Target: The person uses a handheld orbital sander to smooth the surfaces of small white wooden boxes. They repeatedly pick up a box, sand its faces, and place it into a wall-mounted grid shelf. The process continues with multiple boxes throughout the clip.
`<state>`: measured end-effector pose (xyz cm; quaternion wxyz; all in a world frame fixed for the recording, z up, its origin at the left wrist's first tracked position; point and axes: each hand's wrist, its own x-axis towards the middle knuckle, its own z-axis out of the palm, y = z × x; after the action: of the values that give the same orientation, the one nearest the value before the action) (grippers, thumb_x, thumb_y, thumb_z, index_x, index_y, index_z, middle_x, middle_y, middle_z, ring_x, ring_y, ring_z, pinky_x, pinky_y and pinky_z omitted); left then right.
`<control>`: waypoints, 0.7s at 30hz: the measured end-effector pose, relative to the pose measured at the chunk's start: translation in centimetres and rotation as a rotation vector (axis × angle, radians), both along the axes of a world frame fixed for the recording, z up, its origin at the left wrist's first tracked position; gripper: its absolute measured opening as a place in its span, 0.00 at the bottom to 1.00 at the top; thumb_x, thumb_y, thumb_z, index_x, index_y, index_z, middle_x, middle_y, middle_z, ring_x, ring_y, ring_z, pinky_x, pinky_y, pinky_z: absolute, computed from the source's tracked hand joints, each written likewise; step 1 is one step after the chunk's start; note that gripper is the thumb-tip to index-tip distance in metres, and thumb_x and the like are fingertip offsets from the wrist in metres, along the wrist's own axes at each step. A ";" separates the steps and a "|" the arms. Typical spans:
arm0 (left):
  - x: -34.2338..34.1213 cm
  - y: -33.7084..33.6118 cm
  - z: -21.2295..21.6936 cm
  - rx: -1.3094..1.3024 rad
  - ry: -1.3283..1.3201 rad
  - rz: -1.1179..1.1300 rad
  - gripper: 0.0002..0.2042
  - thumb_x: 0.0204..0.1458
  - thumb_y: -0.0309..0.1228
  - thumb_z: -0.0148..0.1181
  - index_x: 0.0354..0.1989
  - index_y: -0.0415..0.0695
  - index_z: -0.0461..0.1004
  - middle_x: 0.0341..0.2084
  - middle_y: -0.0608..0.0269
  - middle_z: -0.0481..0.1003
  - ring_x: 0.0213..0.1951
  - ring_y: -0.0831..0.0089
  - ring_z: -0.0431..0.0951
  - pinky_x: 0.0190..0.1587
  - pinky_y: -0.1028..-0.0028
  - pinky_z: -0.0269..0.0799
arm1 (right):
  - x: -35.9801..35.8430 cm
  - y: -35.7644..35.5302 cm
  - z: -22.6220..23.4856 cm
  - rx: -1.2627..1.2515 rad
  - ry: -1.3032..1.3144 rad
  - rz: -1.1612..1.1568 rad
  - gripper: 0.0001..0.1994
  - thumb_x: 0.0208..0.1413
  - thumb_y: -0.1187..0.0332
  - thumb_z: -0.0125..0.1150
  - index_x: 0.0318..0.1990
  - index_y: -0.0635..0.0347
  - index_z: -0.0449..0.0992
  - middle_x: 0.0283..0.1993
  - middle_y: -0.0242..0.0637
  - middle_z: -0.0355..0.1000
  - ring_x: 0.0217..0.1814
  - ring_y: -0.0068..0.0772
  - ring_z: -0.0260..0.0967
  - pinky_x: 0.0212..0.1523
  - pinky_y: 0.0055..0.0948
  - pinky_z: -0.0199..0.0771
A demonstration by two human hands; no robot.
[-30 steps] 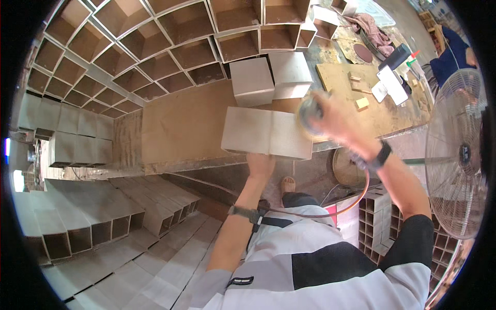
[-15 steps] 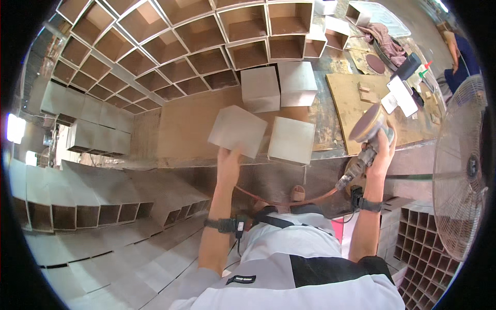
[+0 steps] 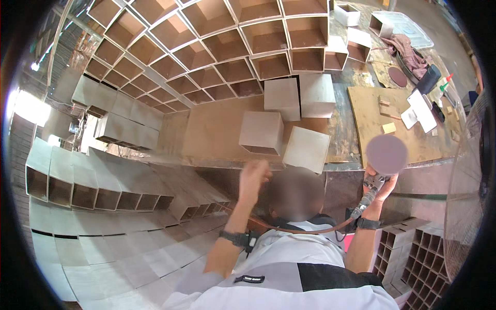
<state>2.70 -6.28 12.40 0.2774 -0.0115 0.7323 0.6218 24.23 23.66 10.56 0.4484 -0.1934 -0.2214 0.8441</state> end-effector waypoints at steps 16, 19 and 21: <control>4.3 14.8 -2.7 0.216 0.534 -0.149 0.18 0.58 0.33 0.60 0.53 0.36 0.73 0.48 0.56 0.78 0.49 0.67 0.77 0.52 0.66 0.71 | 2.4 3.0 -2.6 0.020 0.005 0.063 0.17 0.63 0.55 0.50 0.46 0.60 0.70 0.35 0.35 0.71 0.29 0.33 0.71 0.26 0.34 0.72; 2.0 15.8 -6.5 -0.106 0.676 -0.211 0.19 0.60 0.40 0.57 0.51 0.37 0.75 0.43 0.49 0.79 0.48 0.59 0.79 0.50 0.65 0.72 | 2.7 2.7 -1.8 0.042 -0.058 0.032 0.16 0.63 0.56 0.50 0.46 0.60 0.70 0.35 0.36 0.71 0.26 0.35 0.70 0.25 0.34 0.72; 1.9 15.8 -7.9 -0.256 0.687 -0.224 0.18 0.61 0.43 0.54 0.44 0.38 0.76 0.37 0.45 0.79 0.42 0.52 0.79 0.45 0.61 0.72 | 2.3 2.2 -0.7 -0.015 -0.076 -0.016 0.16 0.63 0.56 0.50 0.45 0.59 0.71 0.35 0.36 0.72 0.25 0.36 0.69 0.25 0.35 0.72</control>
<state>4.60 9.56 4.50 0.0785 0.2432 0.8509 0.4589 26.52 25.89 9.88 0.4448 -0.2306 -0.2306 0.8342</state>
